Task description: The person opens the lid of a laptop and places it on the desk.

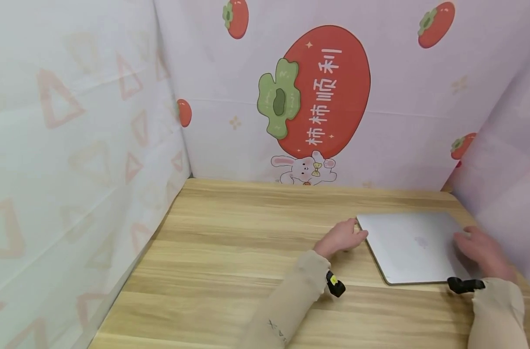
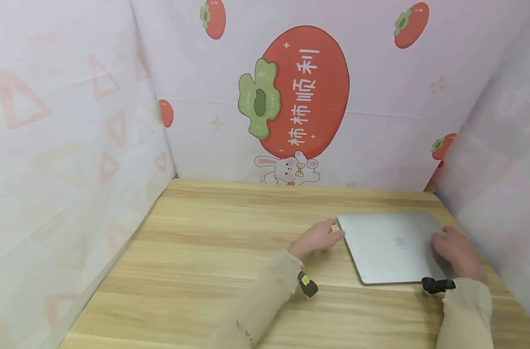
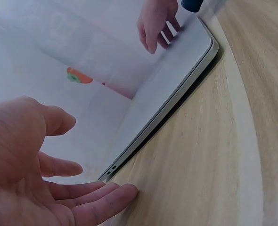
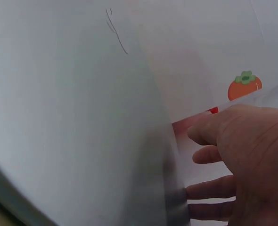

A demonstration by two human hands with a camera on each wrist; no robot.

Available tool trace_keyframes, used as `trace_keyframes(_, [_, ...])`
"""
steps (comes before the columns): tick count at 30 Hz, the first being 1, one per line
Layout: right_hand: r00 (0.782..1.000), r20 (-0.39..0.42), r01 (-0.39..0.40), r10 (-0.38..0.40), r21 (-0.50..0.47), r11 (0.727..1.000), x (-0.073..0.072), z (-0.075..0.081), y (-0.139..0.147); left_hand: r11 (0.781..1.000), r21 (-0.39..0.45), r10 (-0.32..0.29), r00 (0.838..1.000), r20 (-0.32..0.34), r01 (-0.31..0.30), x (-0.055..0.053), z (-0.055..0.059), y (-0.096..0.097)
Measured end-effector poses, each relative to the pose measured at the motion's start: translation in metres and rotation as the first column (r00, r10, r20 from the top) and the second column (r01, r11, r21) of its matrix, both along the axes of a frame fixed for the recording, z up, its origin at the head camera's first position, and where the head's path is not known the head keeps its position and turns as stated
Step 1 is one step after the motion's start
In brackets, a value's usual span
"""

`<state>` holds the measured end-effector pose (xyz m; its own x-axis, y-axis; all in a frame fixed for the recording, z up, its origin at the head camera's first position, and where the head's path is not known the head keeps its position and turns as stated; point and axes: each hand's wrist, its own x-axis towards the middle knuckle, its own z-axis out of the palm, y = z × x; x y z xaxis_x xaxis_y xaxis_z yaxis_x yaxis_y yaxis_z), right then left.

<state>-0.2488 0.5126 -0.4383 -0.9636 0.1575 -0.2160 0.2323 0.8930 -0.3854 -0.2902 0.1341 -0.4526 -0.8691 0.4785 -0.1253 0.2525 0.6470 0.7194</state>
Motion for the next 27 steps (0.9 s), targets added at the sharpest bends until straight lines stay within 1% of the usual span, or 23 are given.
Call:
trace_keyframes(2, [1.0, 0.003, 0.0, 0.0, 0.016, 1.0, 0.0, -0.002, -0.001, 0.999, 0.023, 0.03, 0.999, 0.018, -0.03, 0.003, -0.002, 0.002])
trace_keyframes(4, [1.0, 0.011, 0.001, -0.002, 0.026, 1.0, 0.0, -0.004, -0.002, 0.997, 0.053, 0.049, 0.997, 0.055, -0.052, 0.006, -0.005, 0.003])
trace_keyframes(9, [0.999, 0.034, 0.01, -0.011, 0.015, 1.0, 0.0, -0.01, -0.003, 0.981, 0.156, 0.099, 0.988, 0.121, -0.117, 0.012, -0.013, 0.006])
trace_keyframes(10, [0.999, 0.035, 0.011, -0.012, 0.016, 1.0, -0.001, -0.01, -0.003, 0.976, 0.174, 0.111, 0.986, 0.121, -0.131, 0.013, -0.013, 0.007])
trace_keyframes(12, [1.0, 0.028, 0.003, -0.004, 0.038, 0.999, -0.001, -0.011, -0.001, 0.972, 0.182, 0.131, 0.984, 0.118, -0.151, 0.014, -0.014, 0.009])
trace_keyframes(15, [1.0, 0.001, 0.012, -0.012, 0.097, 0.995, -0.001, -0.012, 0.0, 0.973, 0.157, 0.154, 0.983, 0.105, -0.169, 0.015, -0.012, 0.012])
trace_keyframes(18, [1.0, -0.013, 0.027, -0.026, 0.134, 0.991, 0.001, -0.011, 0.001, 0.976, 0.123, 0.172, 0.982, 0.074, -0.18, 0.015, -0.011, 0.016])
trace_keyframes(23, [0.999, -0.022, 0.04, -0.038, 0.137, 0.99, 0.002, -0.01, 0.004, 0.981, 0.066, 0.179, 0.983, 0.024, -0.181, 0.016, -0.012, 0.022])
trace_keyframes(27, [0.999, 0.007, 0.042, -0.043, 0.115, 0.993, 0.002, -0.01, 0.006, 0.983, 0.061, 0.175, 0.984, 0.014, -0.175, 0.015, -0.015, 0.024])
